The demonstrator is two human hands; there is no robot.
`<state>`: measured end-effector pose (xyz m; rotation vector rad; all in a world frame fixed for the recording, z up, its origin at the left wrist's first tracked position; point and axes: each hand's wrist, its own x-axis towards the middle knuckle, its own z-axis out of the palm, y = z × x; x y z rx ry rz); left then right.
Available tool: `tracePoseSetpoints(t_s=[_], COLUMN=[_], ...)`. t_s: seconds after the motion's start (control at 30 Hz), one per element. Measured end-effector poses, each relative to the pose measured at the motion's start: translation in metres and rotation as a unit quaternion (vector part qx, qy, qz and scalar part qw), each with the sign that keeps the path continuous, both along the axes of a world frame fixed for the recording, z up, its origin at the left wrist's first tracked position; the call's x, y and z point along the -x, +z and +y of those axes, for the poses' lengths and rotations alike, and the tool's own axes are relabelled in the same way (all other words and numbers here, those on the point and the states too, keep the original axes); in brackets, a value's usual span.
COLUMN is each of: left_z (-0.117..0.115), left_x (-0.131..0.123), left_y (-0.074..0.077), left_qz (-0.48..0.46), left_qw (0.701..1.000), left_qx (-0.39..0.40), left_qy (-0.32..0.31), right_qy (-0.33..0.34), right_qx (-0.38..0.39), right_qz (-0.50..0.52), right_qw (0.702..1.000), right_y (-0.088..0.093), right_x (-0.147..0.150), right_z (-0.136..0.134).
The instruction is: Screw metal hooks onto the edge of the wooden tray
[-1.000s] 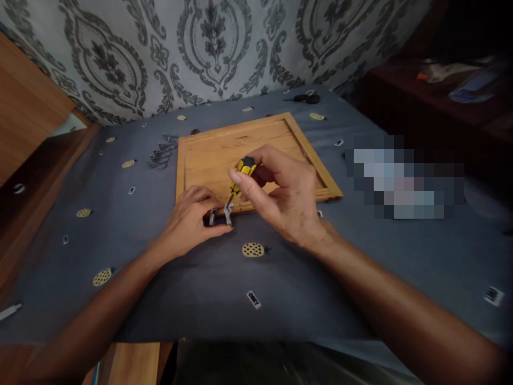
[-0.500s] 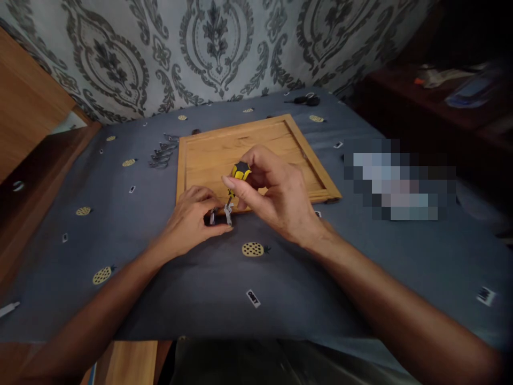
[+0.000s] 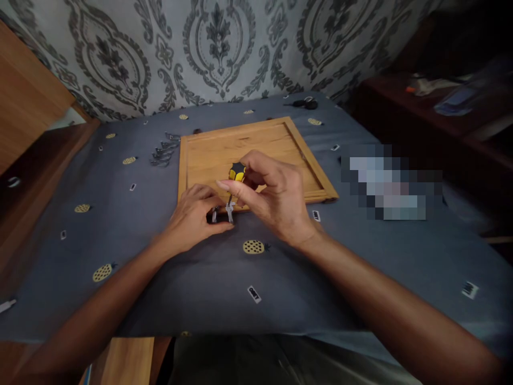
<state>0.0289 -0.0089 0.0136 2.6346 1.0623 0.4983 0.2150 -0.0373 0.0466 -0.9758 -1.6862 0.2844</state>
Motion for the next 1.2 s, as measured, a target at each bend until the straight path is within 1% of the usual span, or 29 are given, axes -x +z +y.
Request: tracePoseSetpoints(t_s=[0.23,0.33,0.47,0.67,0.9,1.2], left_z=[0.0,0.001,0.001,-0.001,-0.001,0.0], left_x=[0.0,0.0,0.0,-0.001,-0.001,0.0], left_y=[0.001,0.001,0.002,0.004,0.004,0.002], left_qz=[0.003,0.001,-0.009,-0.001,0.0,-0.002], left_qw=[1.0,1.0,1.0,1.0,1.0,1.0], left_qx=[0.007,0.006,0.004,0.012,0.011,0.004], left_qy=[-0.003,-0.004,-0.005,0.002,0.001,0.001], right_qy=[0.016,0.025,0.01,0.009,0.006,0.008], right_qx=[0.044,0.049,0.047,0.073,0.051,0.053], right_qz=[0.024,0.056,0.088,0.082,0.074,0.064], right_qw=[0.999,0.997,0.995,0.994,0.996,0.996], right_y=[-0.003,0.0,0.005,0.003,-0.002,-0.006], right_x=[-0.001,-0.002,-0.004,-0.007,-0.007,-0.005], right_z=[-0.001,-0.004,-0.008,-0.009,-0.006,-0.004])
